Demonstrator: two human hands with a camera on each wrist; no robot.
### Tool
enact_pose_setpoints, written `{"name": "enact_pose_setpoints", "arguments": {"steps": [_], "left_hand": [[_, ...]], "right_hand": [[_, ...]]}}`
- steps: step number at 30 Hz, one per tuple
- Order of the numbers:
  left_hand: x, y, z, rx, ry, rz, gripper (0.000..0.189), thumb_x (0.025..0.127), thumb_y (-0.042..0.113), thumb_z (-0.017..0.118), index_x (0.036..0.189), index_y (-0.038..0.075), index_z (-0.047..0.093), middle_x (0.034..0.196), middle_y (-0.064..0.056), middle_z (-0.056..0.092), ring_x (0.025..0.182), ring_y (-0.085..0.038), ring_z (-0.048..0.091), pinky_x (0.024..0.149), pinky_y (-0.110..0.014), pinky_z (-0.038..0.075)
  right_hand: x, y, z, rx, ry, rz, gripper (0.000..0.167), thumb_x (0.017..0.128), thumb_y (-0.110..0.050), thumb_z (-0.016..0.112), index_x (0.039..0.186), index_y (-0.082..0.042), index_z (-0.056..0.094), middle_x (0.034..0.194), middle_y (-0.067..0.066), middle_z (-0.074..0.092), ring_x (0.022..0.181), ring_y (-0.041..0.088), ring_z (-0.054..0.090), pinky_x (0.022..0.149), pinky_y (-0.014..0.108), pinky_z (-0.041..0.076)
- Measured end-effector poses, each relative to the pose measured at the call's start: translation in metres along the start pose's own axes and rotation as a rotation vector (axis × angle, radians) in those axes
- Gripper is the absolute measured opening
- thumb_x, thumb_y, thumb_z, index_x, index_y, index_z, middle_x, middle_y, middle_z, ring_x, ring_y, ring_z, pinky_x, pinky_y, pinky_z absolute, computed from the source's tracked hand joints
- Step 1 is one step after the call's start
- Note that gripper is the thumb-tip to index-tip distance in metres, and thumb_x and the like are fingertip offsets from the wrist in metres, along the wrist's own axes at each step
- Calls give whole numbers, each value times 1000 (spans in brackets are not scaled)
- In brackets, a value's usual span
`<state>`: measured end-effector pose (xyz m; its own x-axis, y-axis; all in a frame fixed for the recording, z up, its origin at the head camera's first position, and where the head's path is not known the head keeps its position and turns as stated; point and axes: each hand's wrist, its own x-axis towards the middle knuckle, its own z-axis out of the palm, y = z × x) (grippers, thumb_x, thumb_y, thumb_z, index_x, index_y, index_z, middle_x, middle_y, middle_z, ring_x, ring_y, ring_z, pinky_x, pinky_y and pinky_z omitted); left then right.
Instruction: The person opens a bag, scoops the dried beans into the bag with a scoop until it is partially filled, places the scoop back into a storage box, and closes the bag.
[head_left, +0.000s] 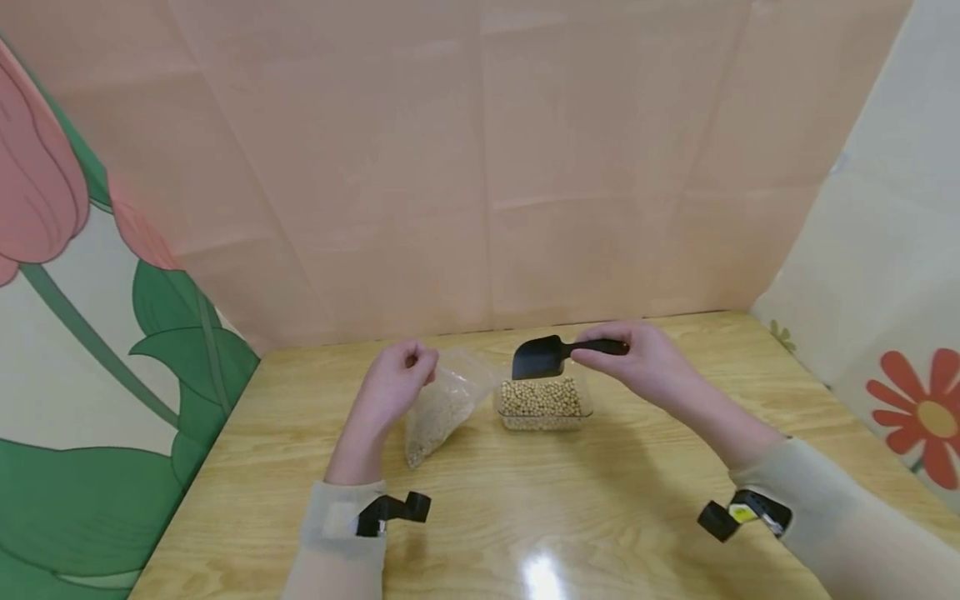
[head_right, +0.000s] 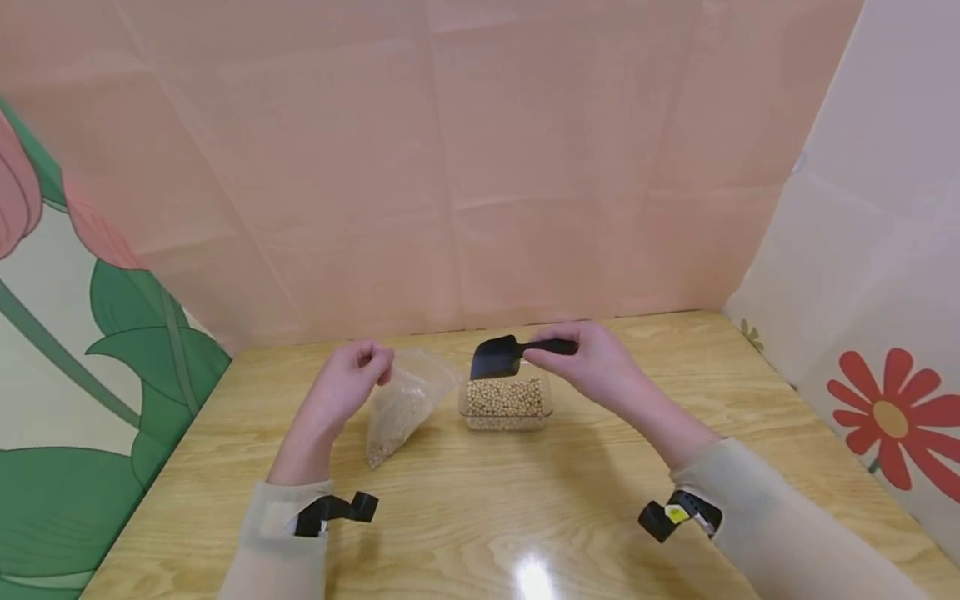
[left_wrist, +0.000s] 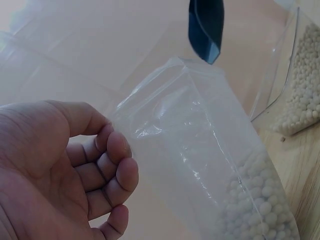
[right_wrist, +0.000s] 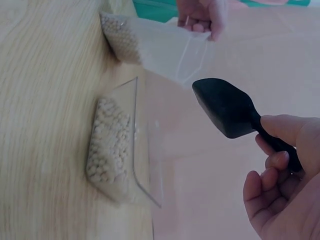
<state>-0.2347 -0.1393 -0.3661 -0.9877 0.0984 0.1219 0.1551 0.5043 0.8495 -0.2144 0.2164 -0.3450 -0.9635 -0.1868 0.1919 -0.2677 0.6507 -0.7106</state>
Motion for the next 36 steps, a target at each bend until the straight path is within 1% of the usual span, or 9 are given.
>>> {"name": "enact_pose_setpoints", "arguments": {"steps": [3, 7, 9, 14, 19, 22, 26, 33, 36], "left_hand": [[-1, -1, -1, -1, 2, -5, 29, 113, 27, 60, 90, 10, 64, 89, -9, 66, 78, -24, 54, 71, -39, 44], [-1, -1, -2, -1, -1, 1, 30, 113, 28, 58, 90, 10, 64, 89, -9, 66, 77, -23, 53, 69, -39, 44], [-1, 0, -2, -3, 1, 5, 30, 113, 28, 58, 90, 10, 64, 88, -8, 66, 77, -23, 53, 70, -39, 44], [0, -1, -1, -1, 5, 8, 29, 113, 27, 60, 90, 10, 64, 87, -7, 65, 79, -25, 55, 73, -40, 45], [-1, 0, -1, 2, 6, 14, 28, 112, 27, 60, 90, 10, 64, 87, -7, 65, 80, -25, 55, 73, -40, 46], [-1, -1, -1, 3, 8, 17, 28, 112, 26, 60, 90, 10, 64, 87, -7, 66, 79, -25, 55, 73, -40, 46], [-1, -2, 0, 6, 9, 13, 28, 112, 27, 61, 90, 10, 64, 87, -6, 66, 80, -24, 56, 73, -39, 46], [-1, -2, 0, 6, 3, 14, 28, 113, 27, 60, 91, 10, 64, 87, -7, 65, 76, -23, 53, 69, -39, 44], [0, -2, 0, 12, 7, 21, 28, 113, 27, 60, 90, 10, 65, 86, -7, 65, 75, -23, 52, 69, -39, 43]], "right_hand": [[-1, 8, -1, -4, 1, 4, 38, 102, -42, 82, 128, -15, 82, 139, 15, 72, 101, 26, 66, 79, 39, 53], [-2, 17, -1, -7, -12, 47, 40, 101, -45, 81, 128, -15, 81, 132, 13, 74, 87, 24, 61, 70, 36, 50], [-2, 20, -1, -16, -18, 56, 41, 101, -46, 81, 129, -15, 81, 130, 14, 75, 85, 23, 60, 69, 36, 49], [-3, 29, 0, -32, -22, 56, 42, 101, -44, 82, 128, -12, 82, 132, 18, 74, 84, 22, 61, 68, 35, 50], [-5, 40, 2, -45, -34, 62, 43, 100, -43, 83, 128, -10, 81, 127, 18, 74, 80, 21, 60, 65, 35, 50], [-5, 47, 3, -60, -37, 52, 44, 101, -42, 83, 129, -8, 81, 128, 19, 75, 85, 20, 63, 68, 35, 51], [-5, 53, 4, -66, -43, 55, 45, 101, -43, 82, 129, -8, 81, 129, 20, 74, 87, 20, 65, 70, 36, 53], [-4, 57, 5, -59, -62, 85, 45, 101, -42, 82, 130, -8, 80, 118, 14, 76, 76, 21, 62, 64, 35, 50], [-2, 58, 5, -67, -69, 73, 43, 101, -39, 83, 129, -8, 80, 115, 13, 77, 75, 20, 61, 65, 35, 50]]}}
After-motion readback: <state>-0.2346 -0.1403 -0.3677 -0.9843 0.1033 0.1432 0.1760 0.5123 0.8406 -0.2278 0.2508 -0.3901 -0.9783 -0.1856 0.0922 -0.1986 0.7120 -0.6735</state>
